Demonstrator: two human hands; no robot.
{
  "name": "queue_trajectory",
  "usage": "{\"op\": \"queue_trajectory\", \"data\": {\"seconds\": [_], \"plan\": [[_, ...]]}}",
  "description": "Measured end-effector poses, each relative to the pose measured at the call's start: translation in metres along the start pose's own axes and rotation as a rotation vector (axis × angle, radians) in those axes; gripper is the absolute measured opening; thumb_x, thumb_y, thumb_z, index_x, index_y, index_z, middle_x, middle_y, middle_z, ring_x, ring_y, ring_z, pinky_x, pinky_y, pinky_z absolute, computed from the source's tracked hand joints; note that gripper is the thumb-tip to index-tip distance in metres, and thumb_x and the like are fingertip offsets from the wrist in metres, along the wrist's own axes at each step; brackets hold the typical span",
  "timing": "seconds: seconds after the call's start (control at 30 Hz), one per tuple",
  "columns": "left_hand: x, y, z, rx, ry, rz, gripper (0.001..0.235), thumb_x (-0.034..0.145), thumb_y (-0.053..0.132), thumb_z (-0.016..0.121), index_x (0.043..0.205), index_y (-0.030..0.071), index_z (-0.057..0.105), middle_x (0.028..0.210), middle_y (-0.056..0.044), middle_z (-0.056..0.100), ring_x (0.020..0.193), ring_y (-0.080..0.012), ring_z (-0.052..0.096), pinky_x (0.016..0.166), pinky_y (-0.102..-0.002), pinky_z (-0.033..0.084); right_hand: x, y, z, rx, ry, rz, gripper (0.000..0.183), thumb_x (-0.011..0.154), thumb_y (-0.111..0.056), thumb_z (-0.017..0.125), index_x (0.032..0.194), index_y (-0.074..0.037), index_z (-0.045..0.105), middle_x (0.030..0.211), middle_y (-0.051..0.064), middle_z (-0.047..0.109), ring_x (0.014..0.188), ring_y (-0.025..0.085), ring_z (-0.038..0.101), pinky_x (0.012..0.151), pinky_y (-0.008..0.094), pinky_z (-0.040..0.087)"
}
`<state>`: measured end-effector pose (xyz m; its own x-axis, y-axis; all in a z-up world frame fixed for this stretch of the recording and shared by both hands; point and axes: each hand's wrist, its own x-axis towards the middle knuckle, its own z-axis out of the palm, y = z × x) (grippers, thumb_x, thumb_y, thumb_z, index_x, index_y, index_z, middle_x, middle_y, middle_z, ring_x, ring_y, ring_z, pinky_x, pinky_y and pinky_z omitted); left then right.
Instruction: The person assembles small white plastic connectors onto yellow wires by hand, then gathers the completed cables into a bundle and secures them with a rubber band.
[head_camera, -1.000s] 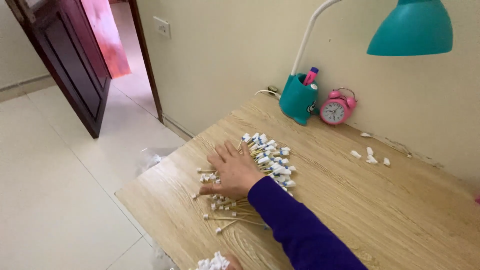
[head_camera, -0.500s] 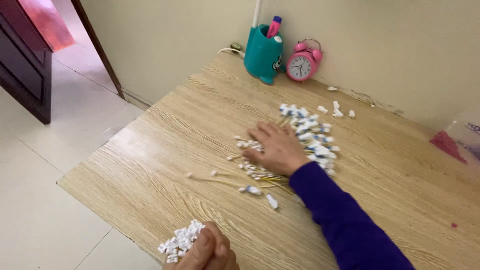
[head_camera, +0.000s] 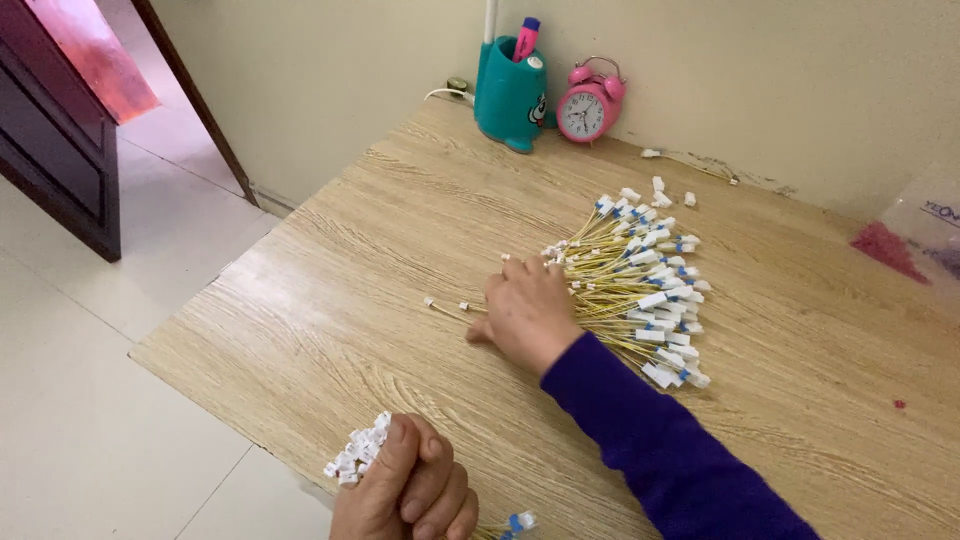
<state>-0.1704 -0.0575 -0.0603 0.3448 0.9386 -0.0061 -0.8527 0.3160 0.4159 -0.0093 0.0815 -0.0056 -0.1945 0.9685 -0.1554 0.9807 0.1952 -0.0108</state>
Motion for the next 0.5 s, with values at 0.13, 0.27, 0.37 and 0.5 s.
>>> {"op": "queue_trajectory", "data": {"seconds": [0.13, 0.27, 0.37, 0.5], "plan": [[0.0, 0.0, -0.001, -0.011, -0.081, -0.03, 0.034, 0.101, 0.034, 0.045, 0.086, 0.005, 0.054, 0.047, 0.0, 0.022, 0.034, -0.0118, 0.021, 0.038, -0.031, 0.036, 0.001, -0.011, 0.005, 0.05, -0.031, -0.026, 0.03, 0.093, -0.045, 0.059, 0.096, -0.017, 0.071, 0.103, 0.003, 0.064, 0.106, 0.024, 0.053, 0.099, 0.044, 0.039], [0.005, 0.003, -0.001, 0.013, 0.01, -0.002, 0.032, 0.099, 0.033, 0.049, 0.084, 0.005, 0.056, 0.046, 0.001, 0.022, 0.033, -0.0108, 0.022, 0.035, -0.03, 0.036, -0.016, 0.007, -0.007, 0.115, 0.019, 0.034, 0.035, 0.095, -0.039, 0.054, 0.073, -0.015, 0.064, 0.091, 0.002, 0.061, 0.094, 0.021, 0.056, 0.094, 0.046, 0.042], [0.008, 0.003, -0.002, 0.02, 0.064, -0.02, 0.035, 0.099, 0.038, 0.049, 0.084, 0.008, 0.059, 0.047, 0.003, 0.023, 0.035, -0.0089, 0.022, 0.037, -0.029, 0.034, -0.037, 0.039, -0.017, 0.639, 0.042, 0.229, 0.027, 0.098, -0.037, 0.049, 0.084, -0.014, 0.052, 0.074, 0.003, 0.056, 0.067, 0.018, 0.047, 0.062, 0.038, 0.034], [0.014, -0.005, 0.01, -0.044, 0.165, -0.075, 0.037, 0.099, 0.04, 0.051, 0.081, 0.009, 0.057, 0.047, 0.004, 0.023, 0.034, -0.0072, 0.02, 0.036, -0.027, 0.031, -0.055, 0.053, -0.018, 0.724, 0.118, 0.195, 0.019, 0.1, -0.028, 0.047, 0.093, -0.012, 0.055, 0.077, 0.003, 0.059, 0.069, 0.016, 0.051, 0.065, 0.034, 0.04]]}}
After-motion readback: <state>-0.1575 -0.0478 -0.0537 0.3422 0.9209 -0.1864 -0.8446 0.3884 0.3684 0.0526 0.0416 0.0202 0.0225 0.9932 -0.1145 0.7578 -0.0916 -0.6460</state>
